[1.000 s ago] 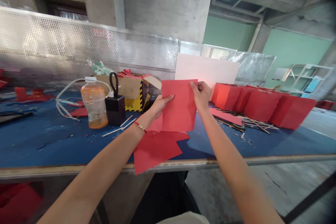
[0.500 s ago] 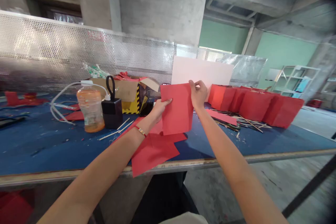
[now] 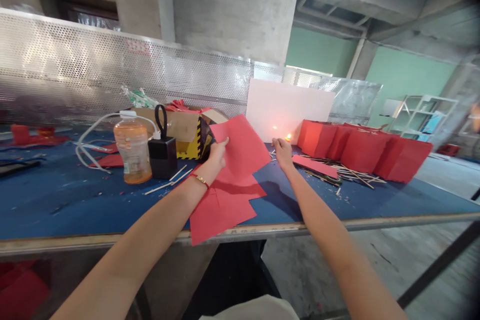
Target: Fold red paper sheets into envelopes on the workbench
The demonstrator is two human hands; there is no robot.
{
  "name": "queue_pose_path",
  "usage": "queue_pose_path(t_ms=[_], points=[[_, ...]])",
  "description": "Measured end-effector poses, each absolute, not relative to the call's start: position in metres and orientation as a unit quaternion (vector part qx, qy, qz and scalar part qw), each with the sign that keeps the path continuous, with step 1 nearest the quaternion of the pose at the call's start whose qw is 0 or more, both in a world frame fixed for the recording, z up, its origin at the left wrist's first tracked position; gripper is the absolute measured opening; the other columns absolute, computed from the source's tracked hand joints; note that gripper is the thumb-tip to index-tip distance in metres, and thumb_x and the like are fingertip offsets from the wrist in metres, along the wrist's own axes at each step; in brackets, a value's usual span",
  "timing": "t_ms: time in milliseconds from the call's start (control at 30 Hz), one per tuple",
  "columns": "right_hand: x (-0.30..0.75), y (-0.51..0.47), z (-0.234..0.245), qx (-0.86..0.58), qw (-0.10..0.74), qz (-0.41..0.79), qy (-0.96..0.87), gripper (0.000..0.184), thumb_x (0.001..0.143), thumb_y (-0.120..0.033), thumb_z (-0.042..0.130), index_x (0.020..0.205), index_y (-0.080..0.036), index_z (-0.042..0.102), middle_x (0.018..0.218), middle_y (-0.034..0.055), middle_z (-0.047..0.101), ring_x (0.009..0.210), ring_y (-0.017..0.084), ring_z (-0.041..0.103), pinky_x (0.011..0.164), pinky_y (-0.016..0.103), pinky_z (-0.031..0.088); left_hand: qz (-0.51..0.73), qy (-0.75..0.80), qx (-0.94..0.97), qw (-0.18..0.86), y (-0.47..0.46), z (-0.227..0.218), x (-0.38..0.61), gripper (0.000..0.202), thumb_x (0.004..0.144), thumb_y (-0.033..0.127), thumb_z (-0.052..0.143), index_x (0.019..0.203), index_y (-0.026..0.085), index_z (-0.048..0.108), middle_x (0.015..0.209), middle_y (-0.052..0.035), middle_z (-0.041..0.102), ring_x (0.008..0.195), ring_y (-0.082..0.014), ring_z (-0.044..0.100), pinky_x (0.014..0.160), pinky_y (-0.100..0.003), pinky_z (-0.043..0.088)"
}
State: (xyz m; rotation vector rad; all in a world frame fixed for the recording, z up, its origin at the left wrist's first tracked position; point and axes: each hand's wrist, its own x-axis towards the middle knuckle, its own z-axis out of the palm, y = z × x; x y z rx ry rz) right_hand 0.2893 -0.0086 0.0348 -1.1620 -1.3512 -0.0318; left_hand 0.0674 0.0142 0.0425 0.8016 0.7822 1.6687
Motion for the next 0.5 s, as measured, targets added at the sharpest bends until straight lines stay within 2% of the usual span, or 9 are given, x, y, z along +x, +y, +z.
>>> queue_pose_path(t_ms=[133,233,300,367,433,500], points=[[0.300,-0.007,0.031,-0.525,0.672,0.025,-0.521,0.056,0.079,-0.072,0.036,0.059,-0.022,0.053,0.052,0.0008,0.048,0.056,0.017,0.047,0.058,0.032,0.034,0.713,0.333,0.319,0.529,0.025,0.047,0.050,0.020,0.070,0.026,0.080,0.081,0.018,0.065,0.093,-0.0083,0.072,0.101,-0.0241,0.066,0.097,-0.041,0.048],[0.288,-0.005,0.024,-0.483,0.672,0.165,-0.536,0.063,0.078,-0.078,0.036,0.075,-0.020,0.061,0.059,0.0014,0.054,0.054,0.016,0.048,0.054,0.030,0.035,0.711,0.335,0.333,0.521,0.025,0.045,0.052,0.018,0.070,0.025,0.078,0.080,0.017,0.065,0.093,-0.0084,0.072,0.103,-0.0245,0.065,0.098,-0.041,0.048],[0.278,-0.003,0.019,-0.447,0.644,0.225,-0.579,0.059,0.075,-0.076,0.044,0.079,-0.020,0.062,0.068,0.0022,0.059,0.058,0.015,0.050,0.053,0.028,0.035,0.705,0.326,0.358,0.518,0.022,0.043,0.060,0.018,0.068,0.021,0.078,0.079,0.017,0.064,0.094,-0.0078,0.072,0.104,-0.0241,0.065,0.099,-0.039,0.047],[0.271,-0.001,0.015,-0.442,0.616,0.214,-0.615,0.051,0.074,-0.070,0.051,0.070,-0.020,0.059,0.066,0.0012,0.057,0.059,0.015,0.048,0.053,0.027,0.033,0.701,0.306,0.383,0.517,0.019,0.039,0.068,0.019,0.066,0.018,0.079,0.080,0.018,0.065,0.097,-0.0074,0.072,0.106,-0.0236,0.064,0.099,-0.037,0.047],[0.271,0.000,0.014,-0.459,0.598,0.146,-0.640,0.047,0.075,-0.065,0.053,0.059,-0.021,0.052,0.059,-0.0001,0.050,0.058,0.015,0.044,0.053,0.027,0.029,0.693,0.299,0.397,0.521,0.020,0.034,0.072,0.021,0.066,0.019,0.079,0.082,0.018,0.065,0.099,-0.0077,0.072,0.106,-0.0238,0.064,0.100,-0.038,0.046],[0.273,0.000,0.014,-0.477,0.579,0.055,-0.659,0.044,0.079,-0.059,0.049,0.056,-0.021,0.048,0.056,0.0002,0.048,0.058,0.015,0.042,0.055,0.028,0.026,0.681,0.303,0.407,0.528,0.024,0.030,0.072,0.022,0.066,0.023,0.079,0.083,0.018,0.065,0.096,-0.0090,0.072,0.105,-0.0259,0.064,0.100,-0.042,0.046]])
